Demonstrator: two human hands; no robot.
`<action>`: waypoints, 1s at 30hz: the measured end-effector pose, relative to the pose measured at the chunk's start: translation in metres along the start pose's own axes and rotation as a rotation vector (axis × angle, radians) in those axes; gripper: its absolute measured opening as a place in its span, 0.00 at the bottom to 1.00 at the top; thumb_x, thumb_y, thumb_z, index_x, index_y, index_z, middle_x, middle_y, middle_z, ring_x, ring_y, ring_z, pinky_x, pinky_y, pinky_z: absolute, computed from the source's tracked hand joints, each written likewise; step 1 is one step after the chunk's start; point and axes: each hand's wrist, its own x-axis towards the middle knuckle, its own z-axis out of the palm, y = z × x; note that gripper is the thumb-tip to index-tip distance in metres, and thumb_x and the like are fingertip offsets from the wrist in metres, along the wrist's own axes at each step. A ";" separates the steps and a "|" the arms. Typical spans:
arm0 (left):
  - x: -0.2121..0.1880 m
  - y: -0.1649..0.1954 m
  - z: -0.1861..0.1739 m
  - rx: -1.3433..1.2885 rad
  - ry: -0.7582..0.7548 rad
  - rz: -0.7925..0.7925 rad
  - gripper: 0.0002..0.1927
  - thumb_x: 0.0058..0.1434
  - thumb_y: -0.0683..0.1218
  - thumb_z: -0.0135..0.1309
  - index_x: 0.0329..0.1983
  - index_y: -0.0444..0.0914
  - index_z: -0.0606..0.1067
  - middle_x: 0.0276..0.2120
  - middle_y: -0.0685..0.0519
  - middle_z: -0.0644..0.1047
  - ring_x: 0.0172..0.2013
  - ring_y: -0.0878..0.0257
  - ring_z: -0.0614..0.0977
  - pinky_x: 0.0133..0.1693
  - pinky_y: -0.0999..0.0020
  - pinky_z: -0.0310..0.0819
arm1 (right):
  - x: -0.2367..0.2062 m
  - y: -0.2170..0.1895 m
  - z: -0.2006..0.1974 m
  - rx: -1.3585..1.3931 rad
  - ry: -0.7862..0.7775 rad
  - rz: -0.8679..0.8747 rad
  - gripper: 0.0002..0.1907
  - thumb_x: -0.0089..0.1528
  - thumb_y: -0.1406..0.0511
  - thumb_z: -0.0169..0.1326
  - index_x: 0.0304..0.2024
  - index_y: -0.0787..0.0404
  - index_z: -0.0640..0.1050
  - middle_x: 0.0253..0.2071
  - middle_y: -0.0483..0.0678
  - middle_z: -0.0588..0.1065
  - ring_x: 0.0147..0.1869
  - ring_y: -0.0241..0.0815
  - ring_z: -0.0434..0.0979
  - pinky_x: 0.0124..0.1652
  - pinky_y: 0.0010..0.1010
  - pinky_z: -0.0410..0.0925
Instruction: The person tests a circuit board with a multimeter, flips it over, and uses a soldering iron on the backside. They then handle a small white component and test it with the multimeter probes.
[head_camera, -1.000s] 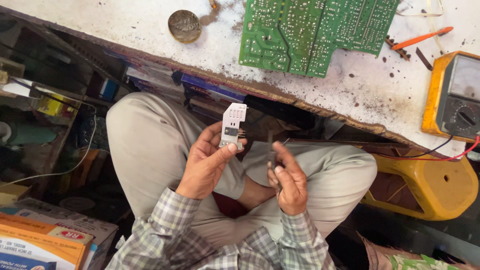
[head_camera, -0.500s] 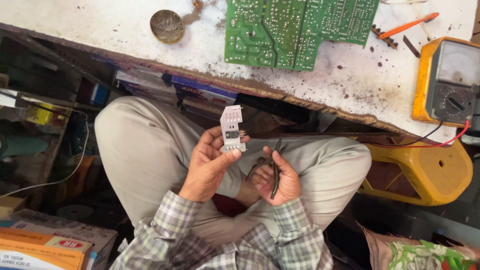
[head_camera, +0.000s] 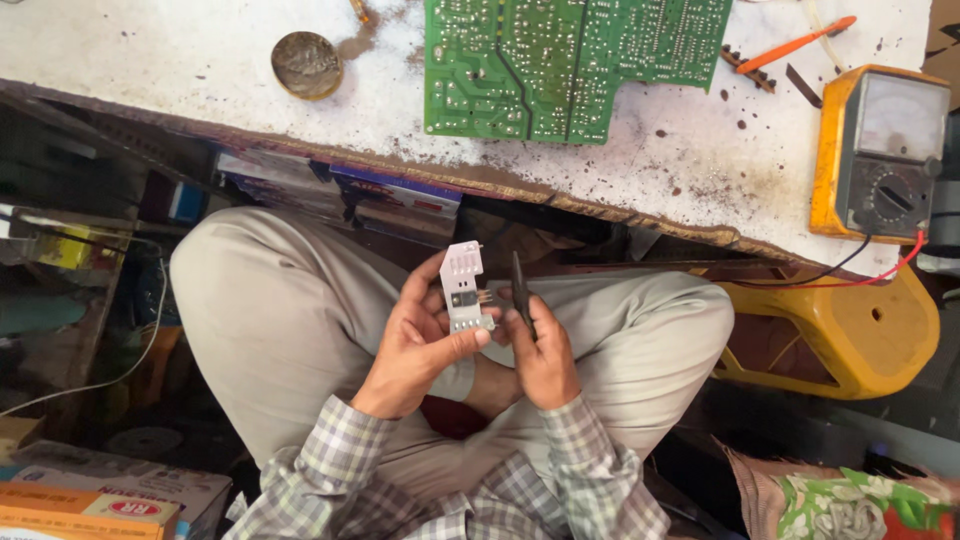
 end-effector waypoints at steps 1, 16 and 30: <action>0.000 0.000 0.001 0.007 -0.018 -0.010 0.46 0.55 0.33 0.61 0.74 0.38 0.54 0.59 0.47 0.73 0.55 0.55 0.80 0.53 0.61 0.78 | 0.002 -0.007 -0.001 -0.028 -0.009 -0.007 0.13 0.70 0.65 0.48 0.55 0.62 0.76 0.35 0.47 0.80 0.37 0.37 0.80 0.37 0.28 0.72; 0.003 -0.010 0.002 0.189 -0.034 0.017 0.44 0.52 0.35 0.68 0.70 0.31 0.59 0.54 0.48 0.75 0.52 0.62 0.80 0.54 0.65 0.78 | 0.005 -0.049 0.001 -0.170 -0.067 -0.193 0.18 0.66 0.68 0.48 0.58 0.67 0.70 0.41 0.57 0.80 0.44 0.54 0.82 0.44 0.39 0.73; 0.002 -0.017 0.001 0.371 0.009 0.059 0.45 0.51 0.37 0.69 0.70 0.31 0.60 0.49 0.49 0.77 0.50 0.63 0.80 0.52 0.67 0.78 | 0.000 -0.041 0.003 -0.161 -0.096 -0.176 0.21 0.61 0.73 0.49 0.58 0.67 0.69 0.45 0.58 0.80 0.51 0.57 0.83 0.47 0.38 0.74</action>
